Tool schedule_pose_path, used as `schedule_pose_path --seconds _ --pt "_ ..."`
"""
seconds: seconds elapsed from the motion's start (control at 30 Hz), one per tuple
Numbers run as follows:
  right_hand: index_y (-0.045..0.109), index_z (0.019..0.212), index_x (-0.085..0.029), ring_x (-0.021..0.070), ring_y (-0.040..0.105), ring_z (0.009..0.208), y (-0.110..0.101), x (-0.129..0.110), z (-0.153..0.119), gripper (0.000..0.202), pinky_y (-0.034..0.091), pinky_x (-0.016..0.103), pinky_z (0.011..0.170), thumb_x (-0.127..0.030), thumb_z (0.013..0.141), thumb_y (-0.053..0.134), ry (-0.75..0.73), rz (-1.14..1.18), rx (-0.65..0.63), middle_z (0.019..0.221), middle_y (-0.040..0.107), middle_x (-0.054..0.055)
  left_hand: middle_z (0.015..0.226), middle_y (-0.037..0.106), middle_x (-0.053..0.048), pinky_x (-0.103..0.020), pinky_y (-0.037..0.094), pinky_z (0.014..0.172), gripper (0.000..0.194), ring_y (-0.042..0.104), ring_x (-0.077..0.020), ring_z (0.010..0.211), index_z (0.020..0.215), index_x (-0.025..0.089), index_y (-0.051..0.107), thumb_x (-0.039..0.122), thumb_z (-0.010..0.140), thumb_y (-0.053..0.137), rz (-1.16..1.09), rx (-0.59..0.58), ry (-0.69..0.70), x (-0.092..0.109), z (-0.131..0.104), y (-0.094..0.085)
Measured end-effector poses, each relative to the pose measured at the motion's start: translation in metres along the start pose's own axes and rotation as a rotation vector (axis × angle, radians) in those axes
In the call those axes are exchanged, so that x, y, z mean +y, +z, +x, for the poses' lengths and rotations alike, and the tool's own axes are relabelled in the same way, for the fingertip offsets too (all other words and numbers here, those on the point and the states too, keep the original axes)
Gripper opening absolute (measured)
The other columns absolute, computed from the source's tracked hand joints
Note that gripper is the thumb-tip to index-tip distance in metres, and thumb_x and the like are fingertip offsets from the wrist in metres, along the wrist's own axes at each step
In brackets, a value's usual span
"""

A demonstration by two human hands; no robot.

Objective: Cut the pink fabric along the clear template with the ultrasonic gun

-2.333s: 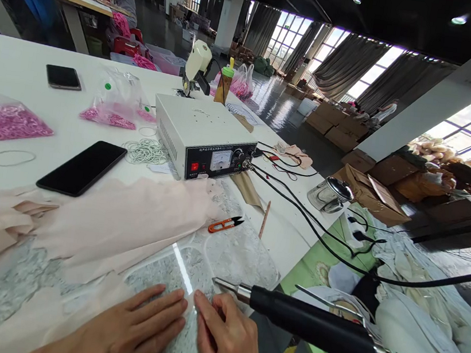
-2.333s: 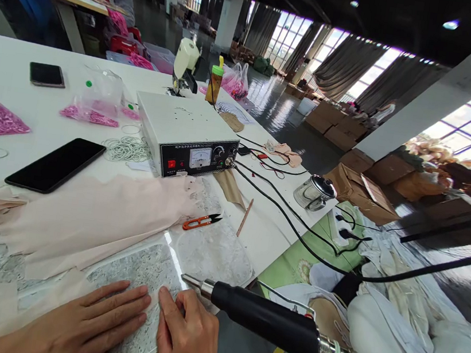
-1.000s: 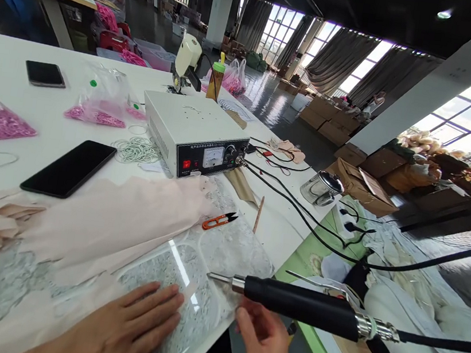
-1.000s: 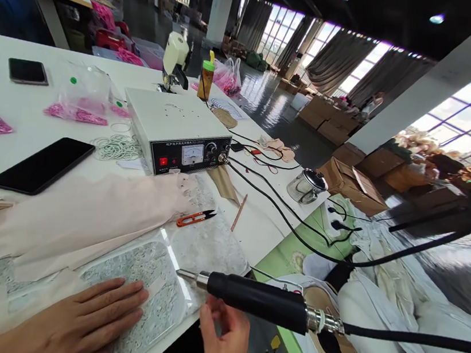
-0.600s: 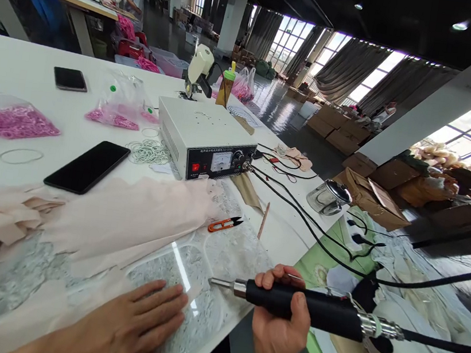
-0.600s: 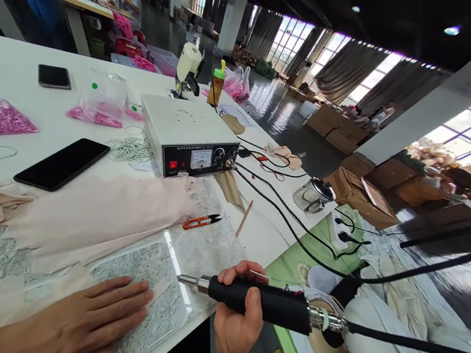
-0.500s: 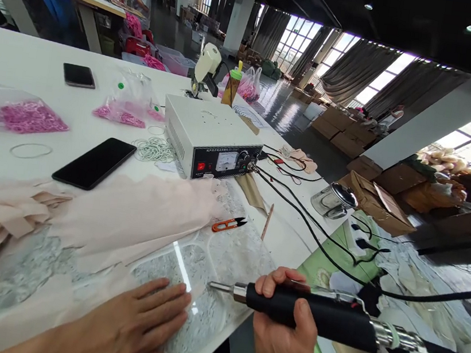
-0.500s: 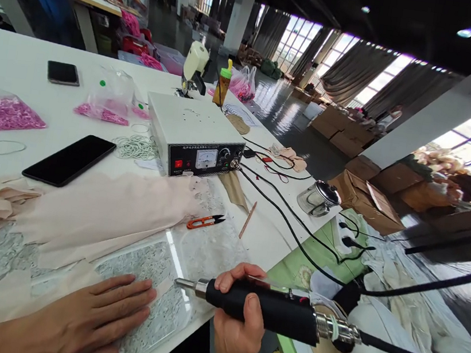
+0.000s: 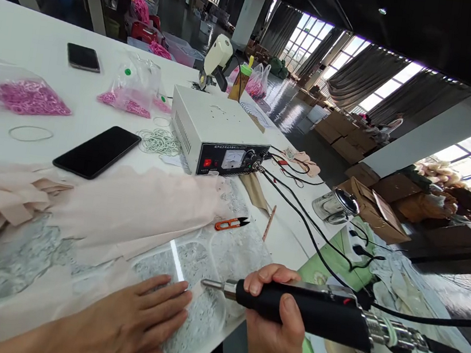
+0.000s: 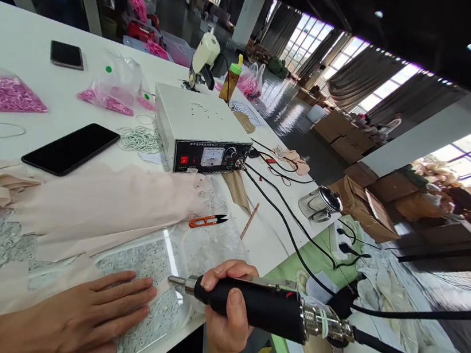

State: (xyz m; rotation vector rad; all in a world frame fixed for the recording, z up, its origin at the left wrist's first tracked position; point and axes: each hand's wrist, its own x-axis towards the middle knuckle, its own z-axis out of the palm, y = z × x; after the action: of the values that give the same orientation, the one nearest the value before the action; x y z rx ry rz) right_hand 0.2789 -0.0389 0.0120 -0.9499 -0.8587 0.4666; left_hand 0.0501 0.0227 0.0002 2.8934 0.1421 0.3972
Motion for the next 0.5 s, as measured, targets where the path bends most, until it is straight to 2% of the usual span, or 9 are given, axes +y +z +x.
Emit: schedule_pose_path --seconds 0.17,0.33,0.5 --pt "0.055 0.089 -0.024 0.0134 0.052 0.053 -0.0016 0.0009 0.0005 0.016 0.047 0.030 0.048 -0.038 0.089 0.047 0.002 0.030 -0.038 0.077 0.051 -0.001 0.144 0.059 -0.006 -0.031 0.041 0.115 0.049 0.056 -0.0234 0.133 0.142 0.016 0.054 0.021 0.095 0.065 0.004 0.031 0.021 -0.0009 0.0029 -0.0031" --pt "0.060 0.088 -0.023 0.0129 0.054 0.053 -0.0005 0.0019 -0.0001 0.015 0.048 0.028 0.049 -0.035 0.087 0.052 0.033 0.116 -0.017 0.077 0.053 -0.001 0.143 0.060 -0.005 -0.030 0.041 0.115 0.050 0.055 -0.0220 0.133 0.145 0.019 0.052 0.021 0.096 0.064 -0.031 0.053 0.006 -0.0008 0.0028 -0.0021" --pt "0.062 0.087 -0.022 0.0129 0.055 0.053 0.0023 0.0013 0.0003 0.015 0.049 0.029 0.049 -0.035 0.085 0.055 0.046 0.140 -0.007 0.076 0.055 0.000 0.146 0.056 -0.007 -0.030 0.042 0.113 0.046 0.055 -0.0231 0.133 0.143 0.016 0.054 0.025 0.098 0.062 0.063 0.021 0.034 -0.0008 0.0008 -0.0018"
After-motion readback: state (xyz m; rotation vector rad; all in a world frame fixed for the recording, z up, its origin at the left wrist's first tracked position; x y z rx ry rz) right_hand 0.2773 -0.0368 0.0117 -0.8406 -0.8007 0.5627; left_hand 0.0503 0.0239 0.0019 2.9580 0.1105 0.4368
